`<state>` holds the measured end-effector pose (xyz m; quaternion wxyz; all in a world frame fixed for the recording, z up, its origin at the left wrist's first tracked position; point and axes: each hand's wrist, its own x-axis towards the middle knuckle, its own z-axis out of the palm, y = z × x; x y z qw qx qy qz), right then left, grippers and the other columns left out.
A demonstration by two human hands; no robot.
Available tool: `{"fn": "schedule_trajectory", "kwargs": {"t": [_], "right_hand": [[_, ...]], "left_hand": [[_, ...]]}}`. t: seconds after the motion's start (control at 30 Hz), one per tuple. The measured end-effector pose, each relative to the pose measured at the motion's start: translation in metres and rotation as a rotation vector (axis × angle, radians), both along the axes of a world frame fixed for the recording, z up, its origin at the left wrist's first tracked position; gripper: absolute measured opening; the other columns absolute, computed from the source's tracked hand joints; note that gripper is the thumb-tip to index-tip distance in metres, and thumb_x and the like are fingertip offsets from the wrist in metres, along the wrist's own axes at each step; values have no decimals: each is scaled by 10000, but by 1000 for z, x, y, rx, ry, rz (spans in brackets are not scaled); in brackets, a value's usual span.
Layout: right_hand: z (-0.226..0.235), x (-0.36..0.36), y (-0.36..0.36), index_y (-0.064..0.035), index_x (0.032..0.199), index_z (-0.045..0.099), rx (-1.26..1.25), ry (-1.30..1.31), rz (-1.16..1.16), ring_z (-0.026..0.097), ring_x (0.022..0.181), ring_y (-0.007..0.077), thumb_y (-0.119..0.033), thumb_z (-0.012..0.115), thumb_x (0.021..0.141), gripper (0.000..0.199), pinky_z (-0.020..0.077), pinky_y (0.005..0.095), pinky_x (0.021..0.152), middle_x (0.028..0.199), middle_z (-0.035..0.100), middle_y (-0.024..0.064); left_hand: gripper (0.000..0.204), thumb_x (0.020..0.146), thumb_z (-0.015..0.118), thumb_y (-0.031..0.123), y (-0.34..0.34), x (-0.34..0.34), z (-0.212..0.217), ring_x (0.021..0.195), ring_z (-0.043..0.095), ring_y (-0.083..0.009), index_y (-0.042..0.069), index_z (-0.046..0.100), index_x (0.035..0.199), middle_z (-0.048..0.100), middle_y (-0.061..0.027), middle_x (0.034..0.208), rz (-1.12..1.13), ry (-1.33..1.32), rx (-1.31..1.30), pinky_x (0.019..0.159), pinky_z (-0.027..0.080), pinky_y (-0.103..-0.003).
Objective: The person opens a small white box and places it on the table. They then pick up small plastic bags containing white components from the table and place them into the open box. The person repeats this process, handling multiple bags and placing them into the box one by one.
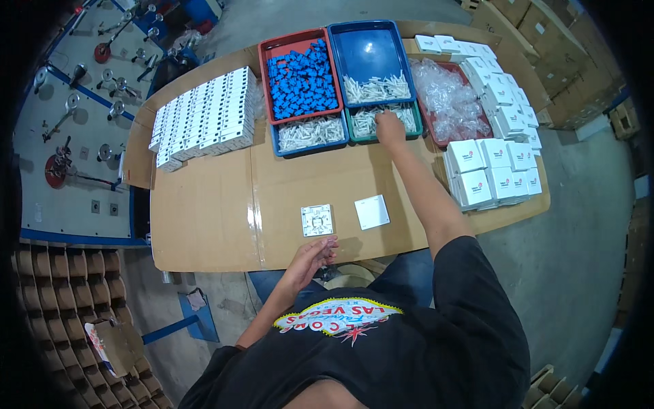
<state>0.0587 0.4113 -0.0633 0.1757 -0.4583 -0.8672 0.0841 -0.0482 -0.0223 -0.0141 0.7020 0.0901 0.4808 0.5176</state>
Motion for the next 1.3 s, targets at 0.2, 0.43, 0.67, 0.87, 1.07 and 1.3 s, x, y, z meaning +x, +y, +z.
{"fn": "schedule_trajectory", "kwargs": {"t": [0.2, 0.43, 0.67, 0.87, 1.07, 1.3], "right_hand": [[-5, 10, 24, -64, 899, 722, -9, 114, 16, 671, 946, 380, -107, 661, 864, 82, 551, 497, 820, 975, 676, 177], [1, 26, 30, -44, 995, 739, -97, 456, -86, 706, 881, 354, -128, 677, 880, 155, 552, 420, 804, 932, 718, 168], [9, 39, 43, -6, 1017, 726, -280, 780, -69, 713, 835, 180, -177, 726, 926, 194, 541, 315, 755, 893, 742, 78], [57, 33, -38, 10, 1065, 703, -748, 897, -19, 677, 819, 124, -100, 705, 940, 167, 516, 249, 700, 922, 720, 49], [94, 45, -190, 6, 1038, 693, -959, 880, 154, 661, 815, 98, -40, 724, 920, 131, 533, 250, 728, 936, 723, 44], [123, 45, -265, -15, 1030, 703, -895, 620, 302, 633, 822, 75, -56, 733, 931, 111, 515, 245, 732, 916, 719, 19]], "left_hand": [[471, 1076, 545, 380, 2, -3, 3, 995, 635, -135, 32, 588, 1390, 676, -49, 1205, 52, -84, 34, 906, 506, -302], [522, 1073, 509, 445, 9, -7, -2, 1015, 624, -159, 52, 556, 1414, 656, -28, 1190, 77, -192, 39, 929, 493, -323], [514, 1072, 508, 443, 19, -4, 10, 1029, 646, -186, 71, 555, 1423, 668, -23, 1214, 139, -313, 94, 940, 521, -356], [487, 1079, 496, 418, 14, -5, 4, 1105, 661, -220, 86, 553, 1432, 680, -42, 1273, 259, -639, 254, 945, 545, -411], [472, 1081, 501, 426, 22, -4, 3, 1074, 674, -206, 88, 564, 1404, 683, -37, 1266, 235, -663, 257, 933, 545, -395], [437, 1069, 541, 418, 24, 5, 5, 1096, 647, -186, 102, 581, 1368, 677, -34, 1253, 171, -625, 228, 932, 533, -369]]}}
